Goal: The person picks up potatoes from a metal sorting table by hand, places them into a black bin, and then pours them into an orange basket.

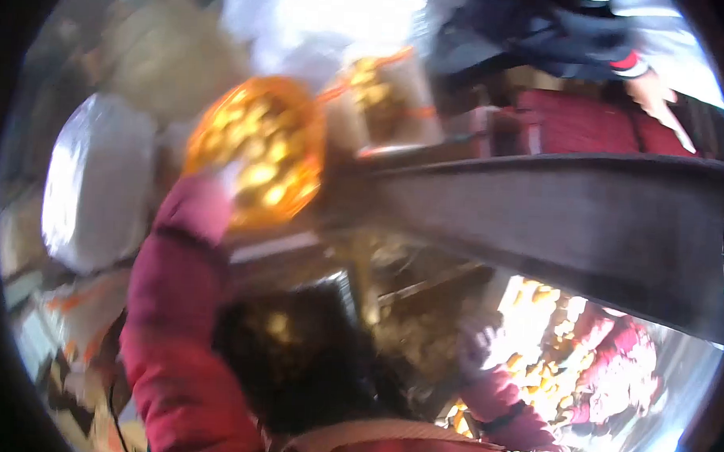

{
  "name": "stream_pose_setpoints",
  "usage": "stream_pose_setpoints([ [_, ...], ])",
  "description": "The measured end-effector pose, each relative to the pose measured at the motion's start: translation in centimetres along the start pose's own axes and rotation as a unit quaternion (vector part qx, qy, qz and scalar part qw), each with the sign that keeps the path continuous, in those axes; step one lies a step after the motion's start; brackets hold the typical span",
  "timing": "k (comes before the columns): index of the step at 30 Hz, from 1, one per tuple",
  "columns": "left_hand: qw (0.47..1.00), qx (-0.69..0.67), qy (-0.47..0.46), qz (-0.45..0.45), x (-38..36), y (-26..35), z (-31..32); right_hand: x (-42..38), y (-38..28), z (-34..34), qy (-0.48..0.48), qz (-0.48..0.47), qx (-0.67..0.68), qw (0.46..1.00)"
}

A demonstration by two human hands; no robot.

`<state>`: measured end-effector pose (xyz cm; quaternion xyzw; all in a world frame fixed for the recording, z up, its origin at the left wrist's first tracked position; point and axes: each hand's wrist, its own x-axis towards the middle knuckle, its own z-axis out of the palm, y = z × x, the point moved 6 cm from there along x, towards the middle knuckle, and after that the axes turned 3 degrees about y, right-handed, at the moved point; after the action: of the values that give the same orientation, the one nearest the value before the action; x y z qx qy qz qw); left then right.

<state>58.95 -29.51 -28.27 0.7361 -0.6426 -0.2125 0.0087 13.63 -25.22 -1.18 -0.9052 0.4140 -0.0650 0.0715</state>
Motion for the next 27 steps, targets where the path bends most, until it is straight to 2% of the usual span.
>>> stream_pose_setpoints([
  [4,0.977,0.103,-0.186,-0.008,1.6,-4.9,4.3,-1.8,0.8,0.5,0.017,-0.001,-0.039,0.999],
  [6,0.972,0.115,-0.207,0.000,0.9,-5.8,5.4,-1.9,1.0,0.9,0.013,-0.010,-0.053,0.998],
  [8,0.989,0.047,-0.130,-0.049,0.7,-5.4,4.8,-2.1,0.9,0.9,0.016,-0.002,-0.051,0.999],
  [9,0.989,0.050,-0.129,-0.050,0.1,-4.9,4.0,-2.1,0.7,0.9,0.018,-0.002,-0.049,0.999],
  [11,0.993,-0.006,-0.072,-0.091,-0.6,-3.0,1.0,-1.9,0.6,0.4,0.061,-0.006,-0.032,0.998],
  [14,0.995,-0.018,-0.052,-0.078,-0.3,0.6,-3.3,-2.8,1.0,1.3,0.048,-0.038,-0.022,0.998],
  [15,0.995,-0.066,0.067,-0.044,-0.6,1.5,-4.5,-2.1,0.3,0.1,0.066,-0.032,-0.030,0.997],
  [18,0.987,-0.114,0.113,0.001,-0.8,6.4,-6.9,-2.8,1.1,0.5,0.087,-0.020,0.012,0.996],
  [19,0.981,-0.124,0.143,0.047,-1.3,8.5,-7.8,-3.0,0.9,0.5,0.070,-0.031,0.031,0.997],
  [20,0.987,-0.113,0.096,0.057,-2.7,12.2,-10.4,-3.1,0.8,0.2,0.082,-0.028,0.032,0.996],
  [21,0.966,-0.167,0.163,0.109,-3.7,13.9,-10.4,-3.1,0.8,0.1,0.086,-0.013,0.027,0.996],
  [22,0.964,-0.176,0.161,0.116,-4.9,16.2,-11.2,-3.1,1.0,0.1,0.091,0.001,0.024,0.996],
  [23,0.949,-0.213,0.185,0.144,-7.0,19.1,-13.0,-3.4,1.3,0.1,0.131,-0.025,0.030,0.991],
  [24,0.935,-0.259,0.186,0.157,-7.1,20.2,-11.5,-4.0,1.6,0.5,0.145,-0.026,0.035,0.988],
  [25,0.889,-0.321,0.252,0.208,-7.1,21.0,-8.9,-4.2,2.1,1.4,0.110,0.016,0.006,0.994],
  [26,0.905,-0.250,0.251,0.234,-9.5,24.2,-11.6,-4.3,2.8,2.4,0.077,0.058,-0.020,0.995],
  [27,0.909,-0.277,0.224,0.216,-11.0,26.4,-11.7,-4.6,3.3,3.0,0.068,0.071,-0.046,0.994],
])
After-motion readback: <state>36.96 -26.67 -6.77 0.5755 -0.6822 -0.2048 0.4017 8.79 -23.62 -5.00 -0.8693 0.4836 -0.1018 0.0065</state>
